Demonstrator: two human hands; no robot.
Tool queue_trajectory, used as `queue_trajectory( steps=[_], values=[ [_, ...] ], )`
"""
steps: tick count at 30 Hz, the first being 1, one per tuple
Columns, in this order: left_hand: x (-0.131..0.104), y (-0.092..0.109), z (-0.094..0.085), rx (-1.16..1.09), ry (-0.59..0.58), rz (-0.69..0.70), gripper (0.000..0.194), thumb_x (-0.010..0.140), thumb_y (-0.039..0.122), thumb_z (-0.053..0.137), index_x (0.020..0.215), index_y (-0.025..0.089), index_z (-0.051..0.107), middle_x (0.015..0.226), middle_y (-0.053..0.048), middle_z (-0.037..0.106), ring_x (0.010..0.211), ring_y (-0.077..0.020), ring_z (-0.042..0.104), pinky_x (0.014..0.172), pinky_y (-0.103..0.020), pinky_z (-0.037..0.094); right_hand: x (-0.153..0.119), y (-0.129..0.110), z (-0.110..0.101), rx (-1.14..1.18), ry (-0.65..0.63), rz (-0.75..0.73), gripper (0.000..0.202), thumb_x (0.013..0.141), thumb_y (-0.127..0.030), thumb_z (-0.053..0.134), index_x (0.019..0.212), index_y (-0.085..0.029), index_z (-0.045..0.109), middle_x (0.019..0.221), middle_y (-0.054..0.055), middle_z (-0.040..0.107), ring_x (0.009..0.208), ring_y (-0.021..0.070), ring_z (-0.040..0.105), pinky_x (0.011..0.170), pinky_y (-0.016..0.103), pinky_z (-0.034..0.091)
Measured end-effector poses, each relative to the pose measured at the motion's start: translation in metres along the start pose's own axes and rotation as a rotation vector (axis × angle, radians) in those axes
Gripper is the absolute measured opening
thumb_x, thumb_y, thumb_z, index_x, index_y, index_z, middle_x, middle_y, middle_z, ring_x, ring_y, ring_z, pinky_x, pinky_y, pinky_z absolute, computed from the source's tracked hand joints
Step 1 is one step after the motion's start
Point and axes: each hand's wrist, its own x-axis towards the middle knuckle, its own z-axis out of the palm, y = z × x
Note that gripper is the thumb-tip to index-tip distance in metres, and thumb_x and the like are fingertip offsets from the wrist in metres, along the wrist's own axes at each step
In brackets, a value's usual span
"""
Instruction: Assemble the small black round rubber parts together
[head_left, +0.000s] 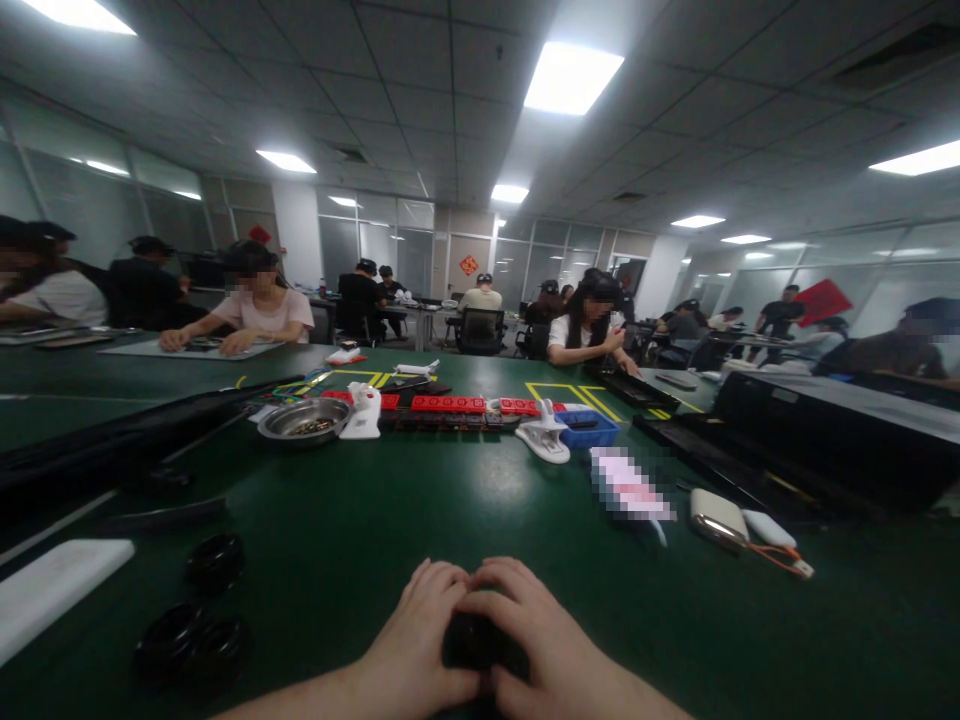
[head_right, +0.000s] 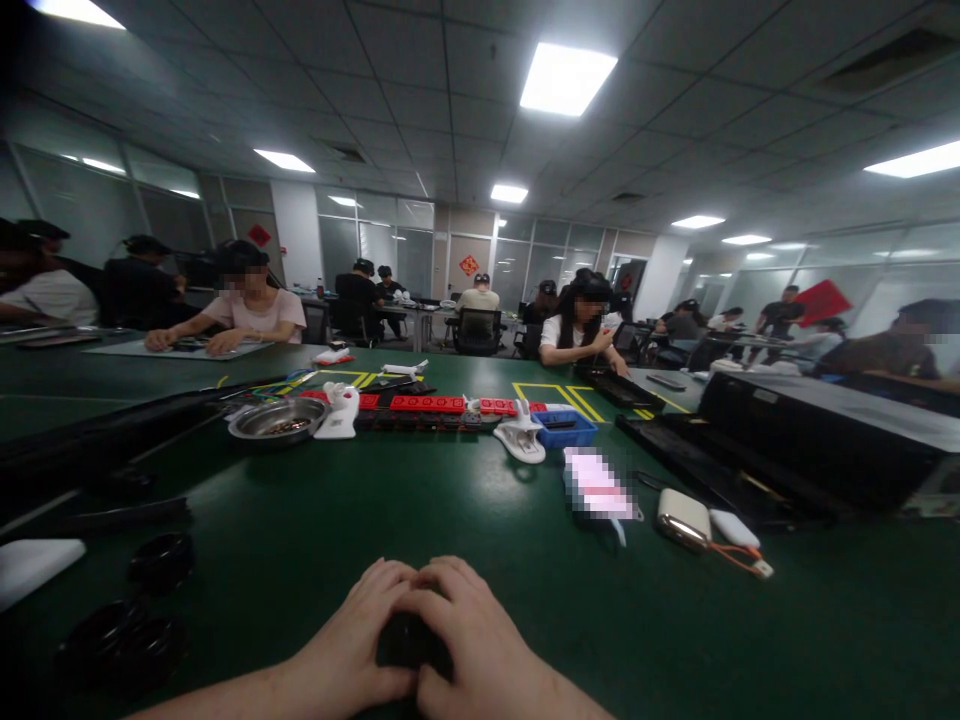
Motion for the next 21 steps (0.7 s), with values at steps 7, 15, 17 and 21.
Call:
queue_trajectory(
  steps=[7,15,17,21],
  values=[
    [-0.001,-0.003,0.001,0.005,-0.002,0.000,0.038,0.055,0.035,0.075,0.082,0.020,0.053,0.098,-0.004,0.053,0.095,-0.0252,0.049,0.099,-0.049,0.022,-0.003,0.002,0.004,-0.093,0.188,0.163,0.070,0.061,-0.032,0.066,0.122,-0.012,0.039,0.120,0.017,0.048,0.111,0.0338,0.041,0.095,0.050,0.030],
    [0.000,0.000,-0.001,0.016,0.009,0.004,0.040,0.056,0.030,0.073,0.089,0.021,0.052,0.096,-0.004,0.054,0.095,-0.0258,0.050,0.097,-0.050,0.026,-0.004,0.000,0.003,0.112,0.061,0.028,0.056,0.061,-0.008,0.053,0.115,-0.017,0.042,0.112,0.008,0.051,0.103,0.0227,0.048,0.090,0.036,0.037],
    [-0.001,0.000,-0.002,0.006,0.023,0.019,0.038,0.057,0.036,0.073,0.084,0.020,0.051,0.094,-0.003,0.055,0.094,-0.0257,0.051,0.097,-0.050,0.025,-0.006,0.002,0.002,0.135,0.083,0.053,0.064,0.061,-0.011,0.058,0.122,-0.016,0.036,0.120,0.010,0.046,0.109,0.0236,0.044,0.093,0.037,0.035],
    [-0.001,0.001,-0.004,-0.052,0.056,0.041,0.032,0.060,0.037,0.070,0.077,0.021,0.049,0.091,-0.001,0.057,0.089,-0.0233,0.055,0.100,-0.050,0.022,-0.004,0.001,0.005,-0.044,0.178,0.243,0.054,0.061,-0.033,0.072,0.106,-0.015,0.048,0.102,0.009,0.055,0.093,0.0258,0.050,0.081,0.039,0.041]
  ],
)
